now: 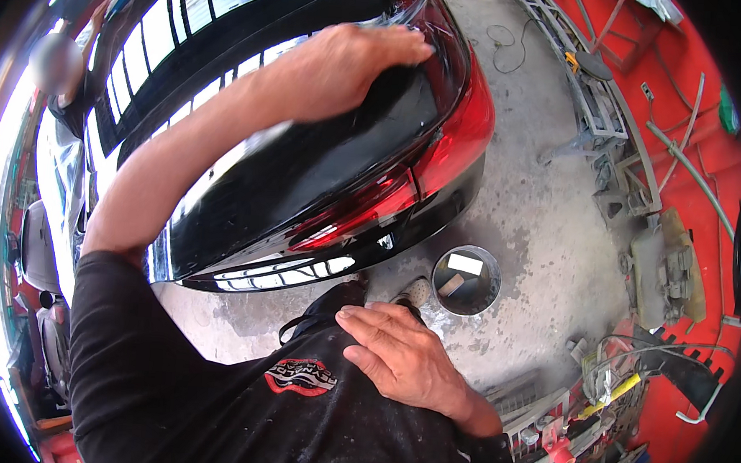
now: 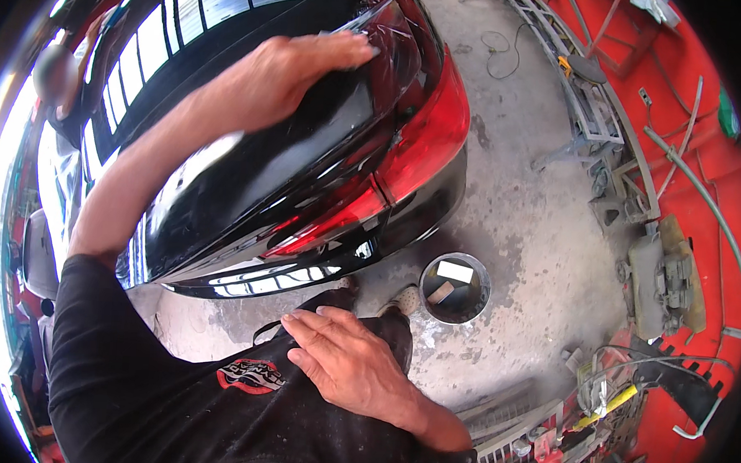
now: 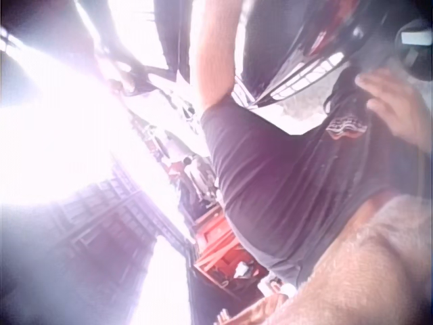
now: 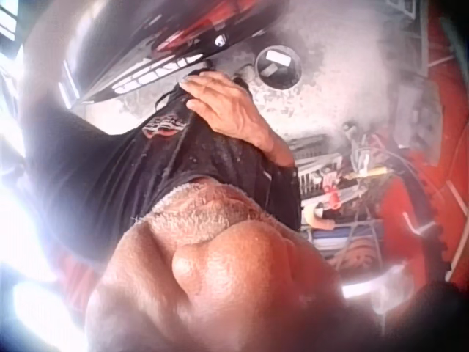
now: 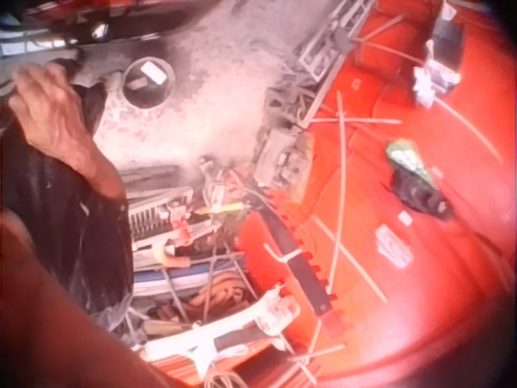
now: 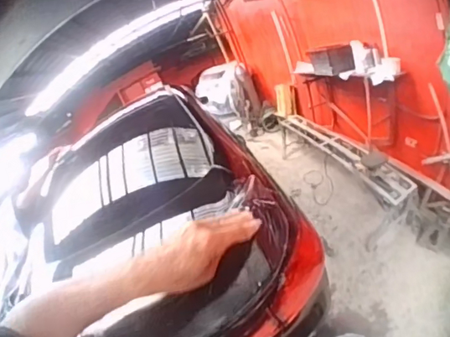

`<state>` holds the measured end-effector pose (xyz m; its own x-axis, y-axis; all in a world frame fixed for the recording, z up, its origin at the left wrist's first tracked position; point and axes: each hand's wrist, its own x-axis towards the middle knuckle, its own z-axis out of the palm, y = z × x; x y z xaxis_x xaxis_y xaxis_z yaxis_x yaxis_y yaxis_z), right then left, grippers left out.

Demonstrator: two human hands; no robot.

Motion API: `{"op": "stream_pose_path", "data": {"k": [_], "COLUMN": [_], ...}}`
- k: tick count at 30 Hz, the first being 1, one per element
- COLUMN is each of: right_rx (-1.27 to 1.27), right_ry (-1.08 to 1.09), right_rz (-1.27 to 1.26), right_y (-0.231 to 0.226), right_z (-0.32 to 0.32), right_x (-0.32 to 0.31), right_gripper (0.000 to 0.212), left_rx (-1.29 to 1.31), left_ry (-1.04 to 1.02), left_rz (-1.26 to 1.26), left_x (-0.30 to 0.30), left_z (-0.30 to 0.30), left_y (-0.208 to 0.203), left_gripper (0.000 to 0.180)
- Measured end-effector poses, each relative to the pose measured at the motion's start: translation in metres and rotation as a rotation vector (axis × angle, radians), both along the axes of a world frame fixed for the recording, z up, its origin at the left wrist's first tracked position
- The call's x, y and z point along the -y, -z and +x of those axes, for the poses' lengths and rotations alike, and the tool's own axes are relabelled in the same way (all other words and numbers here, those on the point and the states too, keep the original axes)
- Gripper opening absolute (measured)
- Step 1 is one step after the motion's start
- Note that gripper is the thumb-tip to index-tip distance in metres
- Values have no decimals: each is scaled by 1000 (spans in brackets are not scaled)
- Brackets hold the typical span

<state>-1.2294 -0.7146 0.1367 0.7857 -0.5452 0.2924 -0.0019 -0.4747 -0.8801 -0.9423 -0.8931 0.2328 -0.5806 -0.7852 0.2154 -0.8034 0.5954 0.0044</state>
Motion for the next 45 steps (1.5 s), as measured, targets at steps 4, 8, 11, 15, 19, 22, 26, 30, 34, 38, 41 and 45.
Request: {"op": "stream_pose_path", "data": {"k": [4, 8, 11, 15, 19, 22, 26, 30, 34, 38, 41, 45], "right_rx": [-13, -1, 3, -6, -17, -6, -4, -23, -32, -20, -10, -43], "right_ry": [43, 66, 71, 97, 165, 176, 173, 207, 255, 261, 261, 282], "right_rz": [41, 37, 21, 30, 72, 50, 13, 57, 89, 57, 66, 100], "right_y": [2, 16, 15, 8, 15, 20, 14, 16, 24, 21, 19, 19], "right_z": [-2, -3, -2, -7, -17, -18, -22, -34, -38, -40, -43, -52], "right_x": [-1, -2, -3, -1, -4, -6, -6, -12, -13, -7, -8, -11], "right_gripper": [41, 42, 42, 41, 40, 40, 41, 41, 41, 41, 41, 41], "left_rx": [-13, -5, 22, 156, 159, 140, 298, 314, 195, 229, 371, 267], "left_ry": [85, 143, 117, -73, 233, 223, 15, 25, 263, 109, -62, -8], "left_rz": [-29, 51, 88, 248, 74, 149, 230, 279, 221, 289, 253, 267], "left_x": [-2, -18, 30, 60, 22, 44, 105, 106, 68, 130, 160, 147], "left_z": [-20, -35, -24, -34, -49, -49, -40, -49, -63, -32, -19, -16], "left_y": [5, 0, -4, -15, -14, -11, -5, -4, -11, -2, 4, 2], "left_gripper": [55, 61, 60, 60, 57, 56, 54, 52, 49, 47, 42, 43]}}
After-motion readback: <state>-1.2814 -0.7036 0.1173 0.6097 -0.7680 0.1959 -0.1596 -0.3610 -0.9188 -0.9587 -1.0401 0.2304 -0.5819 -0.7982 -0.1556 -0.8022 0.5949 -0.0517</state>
